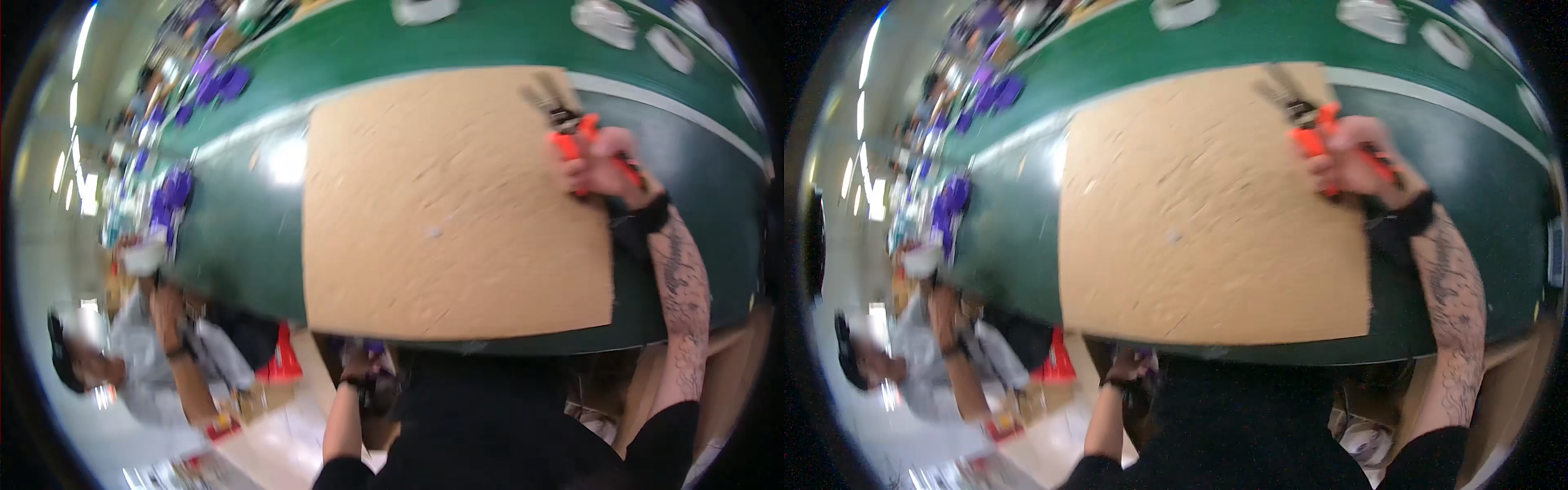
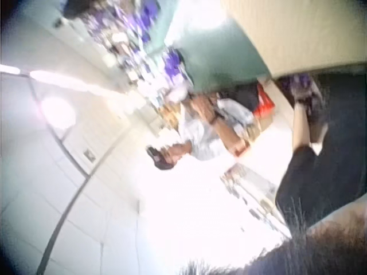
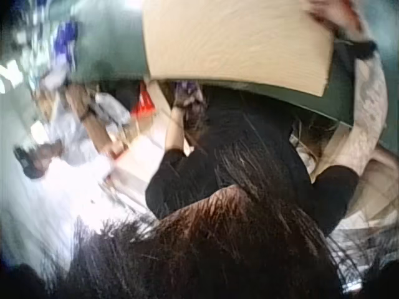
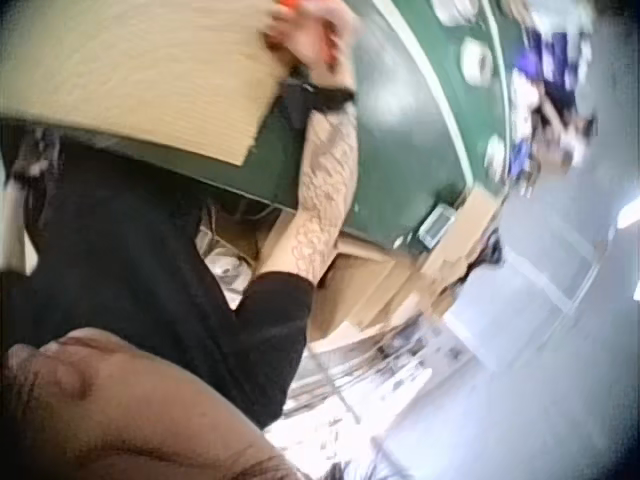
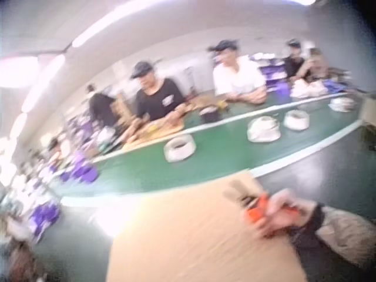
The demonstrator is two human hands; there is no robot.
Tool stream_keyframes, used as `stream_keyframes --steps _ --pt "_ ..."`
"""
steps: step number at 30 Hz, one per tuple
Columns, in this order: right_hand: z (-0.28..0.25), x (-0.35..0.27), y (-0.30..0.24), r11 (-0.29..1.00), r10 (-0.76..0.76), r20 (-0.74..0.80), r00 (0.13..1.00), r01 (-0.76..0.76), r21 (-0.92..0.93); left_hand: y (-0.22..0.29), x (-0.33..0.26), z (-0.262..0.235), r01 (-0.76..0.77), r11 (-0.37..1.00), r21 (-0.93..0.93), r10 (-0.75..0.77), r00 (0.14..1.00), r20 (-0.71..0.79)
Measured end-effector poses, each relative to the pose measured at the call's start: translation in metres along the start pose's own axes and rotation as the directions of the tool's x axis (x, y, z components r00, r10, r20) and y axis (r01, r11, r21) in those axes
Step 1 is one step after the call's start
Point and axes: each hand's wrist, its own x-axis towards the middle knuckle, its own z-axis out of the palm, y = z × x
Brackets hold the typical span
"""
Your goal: The person uses pliers to manipulate wires and components inside white and purple plastic housings on a green assembly table. They repeatedly pick up housings, adjust internal parts with the tool, and place them back on the table.
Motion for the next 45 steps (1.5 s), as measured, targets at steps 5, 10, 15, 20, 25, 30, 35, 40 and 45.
stream_keyframes --steps 5,10,15,20,25,30,35,40,45 --pt "-0.014 0.029 -0.010 0.968 0.147 0.309 0.940 -0.201 0.148 0.268 -0.091 -0.157 -0.005 0.984 -0.181 0.078 0.914 0.398" --pt "0.000 0.032 -0.009 0.972 0.128 0.310 0.942 -0.181 0.150 0.433 -0.090 -0.232 -0.188 0.676 -0.712 0.716 0.393 0.576" --pt "-0.014 0.037 -0.001 0.975 0.078 0.373 0.925 -0.149 0.164 0.547 -0.023 -0.234 -0.126 0.341 -0.932 0.699 0.696 0.162" --pt "-0.002 0.044 -0.002 0.971 0.134 0.339 0.931 -0.191 0.142 0.584 0.022 -0.235 -0.114 0.226 -0.967 0.684 0.725 0.074" --pt "-0.001 0.042 0.002 0.966 0.067 0.298 0.952 -0.136 0.219 0.584 0.059 -0.234 -0.505 0.547 -0.668 0.715 0.697 0.059" --pt "-0.001 0.047 0.004 0.960 0.090 0.362 0.928 -0.177 0.216 0.580 0.065 -0.227 -0.567 0.413 0.713 0.718 0.684 0.128" --pt "0.003 0.031 -0.004 0.974 0.084 0.310 0.947 -0.144 0.176 0.592 0.057 -0.221 -0.651 0.364 0.666 0.798 0.586 0.137" --pt "0.001 0.026 -0.005 0.979 0.061 0.322 0.945 -0.119 0.164 0.639 0.134 -0.260 -0.616 0.635 0.467 0.728 0.679 -0.093" --pt "0.000 0.037 -0.005 0.973 0.093 0.365 0.927 -0.161 0.162 0.678 0.245 -0.289 -0.691 0.591 0.415 0.788 0.606 -0.113"
